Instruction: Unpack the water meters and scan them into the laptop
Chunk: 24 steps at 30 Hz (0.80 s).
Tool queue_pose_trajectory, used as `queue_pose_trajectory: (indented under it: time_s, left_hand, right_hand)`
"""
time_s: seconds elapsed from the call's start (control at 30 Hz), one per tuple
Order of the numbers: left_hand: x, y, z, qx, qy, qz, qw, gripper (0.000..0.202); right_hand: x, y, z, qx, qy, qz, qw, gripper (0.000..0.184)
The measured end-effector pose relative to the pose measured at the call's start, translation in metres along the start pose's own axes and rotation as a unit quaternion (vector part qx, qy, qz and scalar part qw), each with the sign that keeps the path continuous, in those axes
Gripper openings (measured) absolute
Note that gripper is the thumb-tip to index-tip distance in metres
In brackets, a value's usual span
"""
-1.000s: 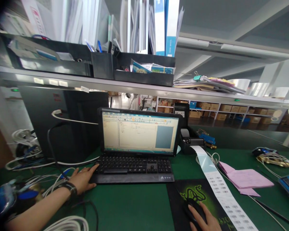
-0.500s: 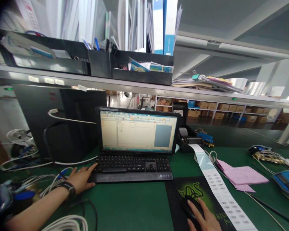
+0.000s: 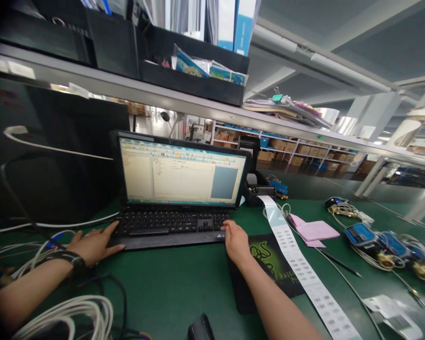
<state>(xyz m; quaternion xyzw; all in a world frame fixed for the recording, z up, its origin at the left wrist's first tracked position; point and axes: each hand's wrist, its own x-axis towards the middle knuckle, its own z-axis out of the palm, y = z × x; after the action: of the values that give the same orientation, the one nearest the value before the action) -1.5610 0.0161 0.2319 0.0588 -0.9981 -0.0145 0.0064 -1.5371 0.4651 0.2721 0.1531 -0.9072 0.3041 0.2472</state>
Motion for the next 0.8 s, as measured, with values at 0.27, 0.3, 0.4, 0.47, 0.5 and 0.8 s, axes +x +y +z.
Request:
queue_pose_trajectory:
  time_s: [0.27,0.3,0.4,0.47,0.5,0.8]
  left_hand:
    - [-0.004,0.004,-0.002,0.008,0.011,-0.006,1.0,0.083]
    - [-0.003,0.003,-0.001,0.004,0.013,-0.004,1.0,0.084]
    - [-0.001,0.001,0.002,-0.005,0.013,0.0,1.0,0.086]
    - [-0.001,0.0,0.003,-0.003,0.012,-0.003,1.0,0.088]
    - [-0.001,0.0,0.002,-0.001,0.011,-0.005,1.0,0.089]
    - [-0.007,0.003,-0.002,0.022,0.008,-0.005,1.0,0.088]
  right_hand:
    - [0.035,0.008,0.049,-0.099,-0.015,0.001,0.995,0.021]
    - [0.035,0.008,0.05,-0.106,-0.019,-0.005,0.994,0.021]
    - [0.028,0.006,0.049,-0.121,-0.019,-0.014,0.992,0.023]
    - [0.021,0.005,0.046,-0.135,-0.017,-0.013,0.991,0.025]
    - [0.018,0.004,0.043,-0.141,-0.02,-0.011,0.99,0.025]
    - [-0.061,0.037,-0.037,-0.177,0.048,-0.046,0.982,0.022]
